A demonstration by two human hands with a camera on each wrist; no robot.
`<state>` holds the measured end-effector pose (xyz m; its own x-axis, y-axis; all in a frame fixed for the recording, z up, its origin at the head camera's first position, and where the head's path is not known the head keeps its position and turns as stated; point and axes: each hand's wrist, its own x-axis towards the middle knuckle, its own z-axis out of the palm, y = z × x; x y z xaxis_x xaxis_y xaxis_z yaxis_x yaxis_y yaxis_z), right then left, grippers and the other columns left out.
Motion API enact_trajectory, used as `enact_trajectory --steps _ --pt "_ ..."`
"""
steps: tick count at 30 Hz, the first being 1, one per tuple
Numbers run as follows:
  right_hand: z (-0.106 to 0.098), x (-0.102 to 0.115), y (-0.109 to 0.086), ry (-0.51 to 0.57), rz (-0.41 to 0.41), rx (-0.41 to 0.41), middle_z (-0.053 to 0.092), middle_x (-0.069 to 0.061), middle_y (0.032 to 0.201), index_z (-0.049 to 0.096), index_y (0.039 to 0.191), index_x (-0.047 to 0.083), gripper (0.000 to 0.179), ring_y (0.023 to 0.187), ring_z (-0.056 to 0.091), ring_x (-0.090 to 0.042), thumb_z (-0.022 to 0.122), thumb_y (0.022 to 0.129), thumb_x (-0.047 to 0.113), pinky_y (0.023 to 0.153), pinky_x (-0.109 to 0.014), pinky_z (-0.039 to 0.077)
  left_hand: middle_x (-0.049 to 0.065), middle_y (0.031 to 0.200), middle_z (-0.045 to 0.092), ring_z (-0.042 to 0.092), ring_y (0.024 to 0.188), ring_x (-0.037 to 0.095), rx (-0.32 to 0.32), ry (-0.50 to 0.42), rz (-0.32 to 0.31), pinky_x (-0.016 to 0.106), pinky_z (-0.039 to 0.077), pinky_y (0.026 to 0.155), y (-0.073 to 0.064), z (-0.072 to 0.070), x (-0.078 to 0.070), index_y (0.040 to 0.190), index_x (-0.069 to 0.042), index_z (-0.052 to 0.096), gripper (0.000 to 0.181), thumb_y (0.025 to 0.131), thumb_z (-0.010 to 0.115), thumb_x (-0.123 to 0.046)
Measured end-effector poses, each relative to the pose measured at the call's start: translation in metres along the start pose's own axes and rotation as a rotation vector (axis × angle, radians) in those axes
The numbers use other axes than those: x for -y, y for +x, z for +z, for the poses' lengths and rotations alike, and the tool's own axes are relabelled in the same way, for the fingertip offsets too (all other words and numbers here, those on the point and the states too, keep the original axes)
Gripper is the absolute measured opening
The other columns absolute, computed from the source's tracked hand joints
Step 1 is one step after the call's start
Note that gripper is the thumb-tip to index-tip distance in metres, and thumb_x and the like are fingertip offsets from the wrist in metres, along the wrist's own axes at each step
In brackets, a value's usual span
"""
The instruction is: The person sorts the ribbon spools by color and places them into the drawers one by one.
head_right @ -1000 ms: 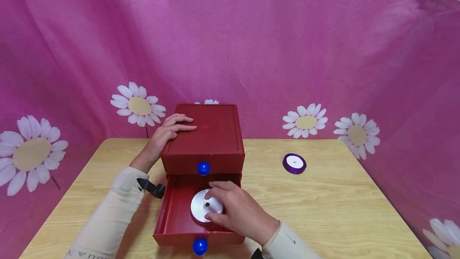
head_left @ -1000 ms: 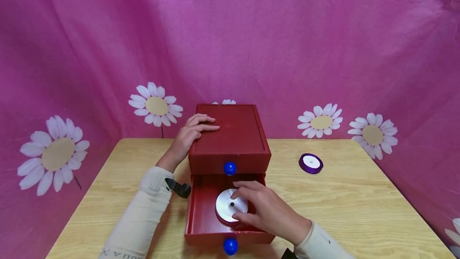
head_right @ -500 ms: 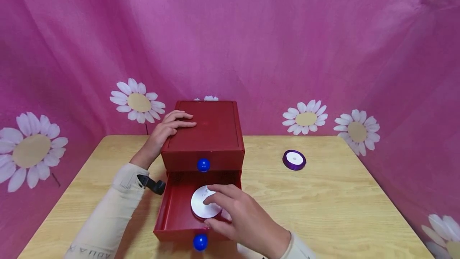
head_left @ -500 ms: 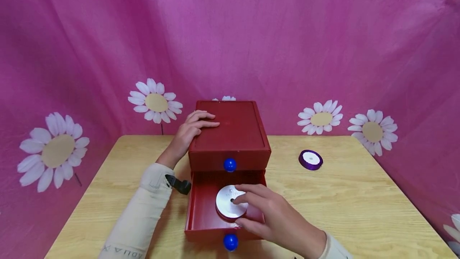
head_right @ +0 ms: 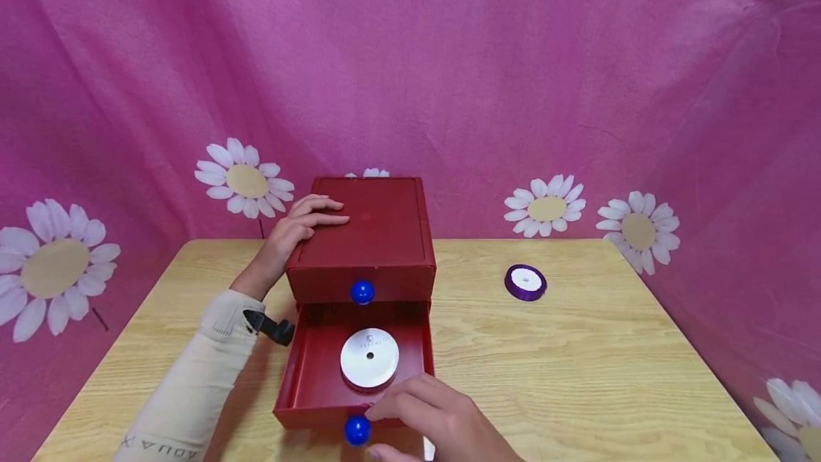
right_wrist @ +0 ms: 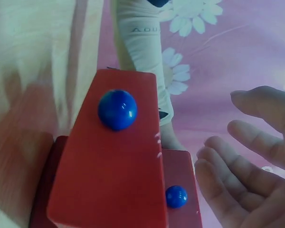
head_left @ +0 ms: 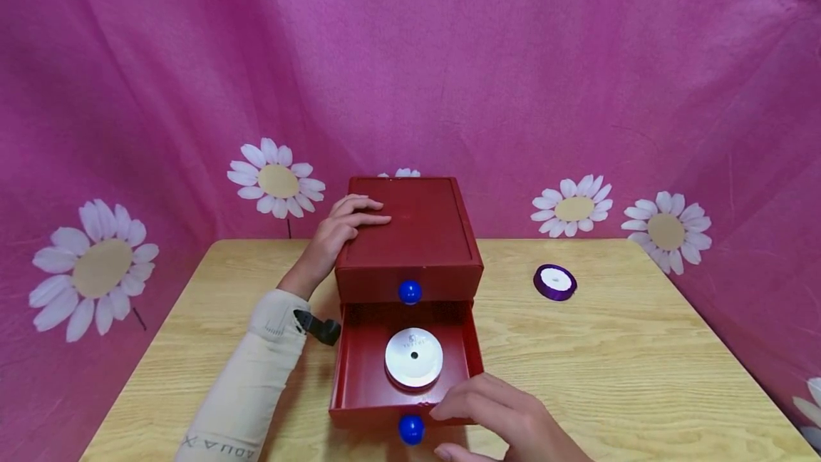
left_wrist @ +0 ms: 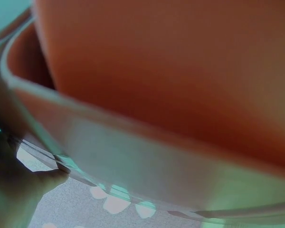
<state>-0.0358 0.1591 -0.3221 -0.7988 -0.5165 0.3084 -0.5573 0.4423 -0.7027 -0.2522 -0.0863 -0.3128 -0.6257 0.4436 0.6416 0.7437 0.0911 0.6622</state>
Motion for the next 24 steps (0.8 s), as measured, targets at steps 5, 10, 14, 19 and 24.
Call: enact_trajectory --steps 5,10,14,19,24 --pt "0.004 -0.003 -0.006 0.054 0.055 0.039 0.058 0.016 0.104 0.058 0.107 0.031 0.031 0.093 0.056 -0.004 0.067 0.078 0.031 0.071 -0.022 0.051 0.027 0.12 0.048 0.03 0.121 0.041 -0.012 -0.012 0.004 0.048 0.015 0.103 -0.001 0.0 0.004 0.106 0.01 0.062 0.044 0.077 0.029 0.011" --pt "0.01 -0.018 -0.009 0.077 0.019 0.106 0.059 0.016 0.098 0.058 0.11 0.026 0.036 0.084 0.056 -0.002 0.069 0.076 0.03 0.069 -0.022 0.05 0.025 0.122 0.048 0.03 0.122 0.039 -0.012 -0.017 -0.015 0.048 0.015 0.104 -0.002 0.0 0.006 0.107 0.009 0.062 0.043 0.078 0.031 0.009" --pt "0.019 -0.025 -0.011 0.075 0.047 0.123 0.059 0.017 0.093 0.059 0.11 0.027 0.034 0.08 0.055 0.001 0.067 0.077 0.032 0.065 -0.02 0.05 0.025 0.124 0.047 0.028 0.123 0.039 -0.004 -0.025 -0.018 0.049 0.013 0.104 -0.003 0.0 0.006 0.109 0.008 0.062 0.044 0.079 0.03 0.009" --pt "0.028 -0.03 -0.012 0.047 0.042 0.106 0.059 0.018 0.09 0.06 0.108 0.028 0.029 0.079 0.055 0.002 0.064 0.08 0.033 0.065 -0.019 0.049 0.025 0.123 0.047 0.028 0.123 0.04 -0.004 -0.015 -0.001 0.049 0.013 0.104 -0.002 0.0 0.005 0.109 0.008 0.062 0.045 0.078 0.029 0.011" --pt "0.032 -0.033 -0.011 0.071 0.083 0.156 0.061 0.019 0.094 0.058 0.112 0.031 0.032 0.08 0.056 0.002 0.063 0.081 0.036 0.066 -0.018 0.049 0.025 0.122 0.048 0.029 0.123 0.039 -0.001 0.002 0.0 0.047 0.013 0.105 -0.001 0.0 0.003 0.108 0.007 0.062 0.046 0.078 0.028 0.009"
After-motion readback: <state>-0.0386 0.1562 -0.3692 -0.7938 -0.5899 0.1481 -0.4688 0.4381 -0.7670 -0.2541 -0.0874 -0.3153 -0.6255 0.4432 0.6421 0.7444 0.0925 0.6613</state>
